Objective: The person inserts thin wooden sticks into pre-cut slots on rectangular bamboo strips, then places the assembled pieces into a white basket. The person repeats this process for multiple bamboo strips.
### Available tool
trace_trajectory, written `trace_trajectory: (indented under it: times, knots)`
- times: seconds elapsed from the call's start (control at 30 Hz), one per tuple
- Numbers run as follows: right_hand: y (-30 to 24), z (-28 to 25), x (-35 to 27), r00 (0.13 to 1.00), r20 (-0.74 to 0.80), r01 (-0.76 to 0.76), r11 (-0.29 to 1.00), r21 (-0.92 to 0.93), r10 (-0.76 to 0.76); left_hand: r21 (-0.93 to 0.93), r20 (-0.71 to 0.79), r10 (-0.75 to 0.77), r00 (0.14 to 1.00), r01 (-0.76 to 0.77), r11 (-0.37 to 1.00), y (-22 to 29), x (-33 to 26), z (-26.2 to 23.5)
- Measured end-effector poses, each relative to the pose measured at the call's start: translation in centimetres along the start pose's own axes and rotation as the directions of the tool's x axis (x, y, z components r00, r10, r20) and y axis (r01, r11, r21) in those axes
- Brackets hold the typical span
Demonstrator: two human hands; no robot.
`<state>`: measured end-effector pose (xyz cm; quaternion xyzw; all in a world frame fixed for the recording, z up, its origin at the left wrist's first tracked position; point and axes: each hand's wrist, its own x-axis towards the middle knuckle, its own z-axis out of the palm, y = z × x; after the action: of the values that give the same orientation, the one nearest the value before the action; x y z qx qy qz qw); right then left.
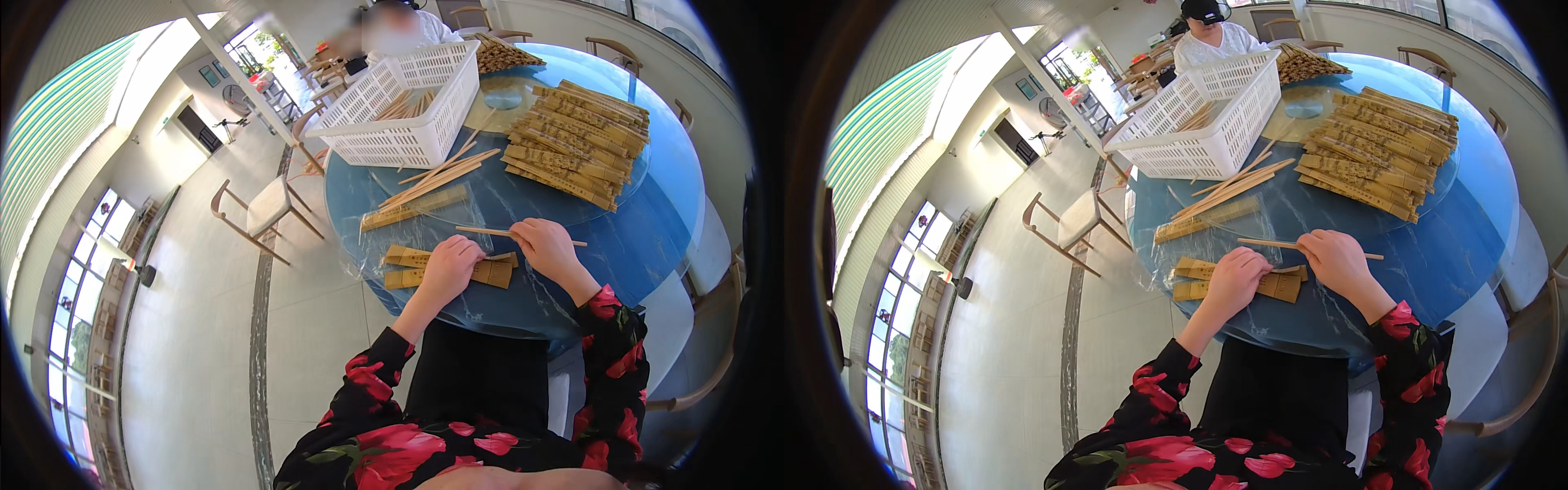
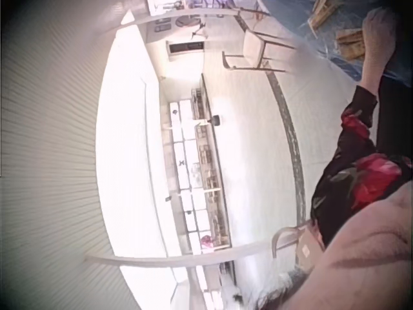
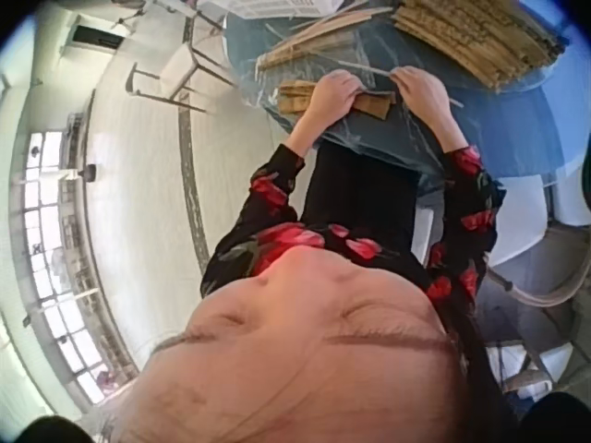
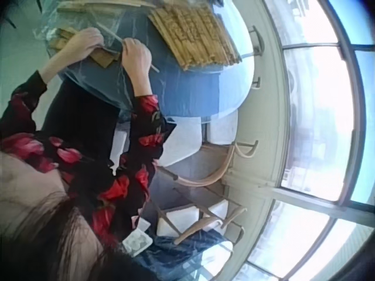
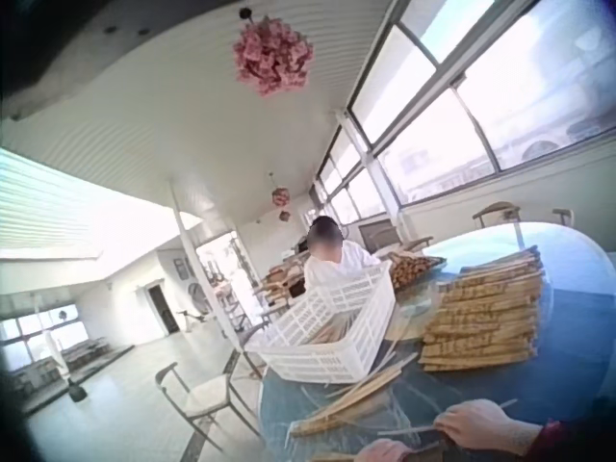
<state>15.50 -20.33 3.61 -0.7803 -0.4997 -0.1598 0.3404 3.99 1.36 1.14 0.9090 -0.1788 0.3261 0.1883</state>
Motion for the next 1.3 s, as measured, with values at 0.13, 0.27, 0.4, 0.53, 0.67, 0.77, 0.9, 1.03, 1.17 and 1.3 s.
trace_trajectory:
  times: [0.13,0.27,0.4,0.53,0.67,0.77,0.9,1.03,1.17,1.3]
  knots:
    - [-0.1,0.2,0.2,1.000,-0.005,0.013,0.998,0.060,-0.013,0.056,-0.027,0.009,1.000,-0.007,0.998,-0.1,-0.1,-0.1]
    - [0.0,0.3,0.0,1.000,-0.006,-0.018,0.993,0.117,0.019,0.059,-0.096,0.011,0.995,-0.005,0.998,0.0,-0.2,0.0]
    - [-0.5,-0.2,0.5,0.999,0.025,-0.034,0.988,0.154,0.031,0.082,-0.141,-0.002,0.990,0.014,0.997,0.6,0.1,-0.4]
    - [-1.2,0.0,1.9,0.990,0.140,-0.003,0.991,0.132,-0.015,0.114,-0.279,-0.011,0.960,0.045,0.992,0.3,-0.1,0.2]
    - [-3.0,0.5,3.0,0.974,0.215,0.019,0.976,0.219,-0.067,0.166,-0.275,-0.063,0.959,0.112,0.980,0.0,-0.5,-0.1]
    - [-3.4,0.6,2.2,0.988,0.155,-0.014,0.969,0.247,-0.026,0.162,-0.214,-0.088,0.973,0.124,0.979,-0.1,-0.6,0.1]
    - [-2.1,1.3,1.6,0.994,0.105,-0.065,0.970,0.232,0.042,0.162,-0.172,-0.087,0.981,0.115,0.980,0.6,-0.3,-0.2]
    - [-2.0,0.7,1.7,0.984,0.102,-0.168,0.957,0.237,0.147,0.119,-0.137,-0.089,0.987,0.106,0.987,0.3,-0.5,0.0]
    - [-2.4,-0.1,1.8,0.976,0.128,-0.206,0.943,0.260,0.178,0.128,-0.178,-0.045,0.983,0.068,0.989,0.4,-0.1,-0.2]
    - [-2.4,0.1,1.6,0.978,0.141,-0.192,0.934,0.302,0.155,0.135,-0.141,-0.002,0.990,0.021,0.991,1.0,0.3,-0.7]
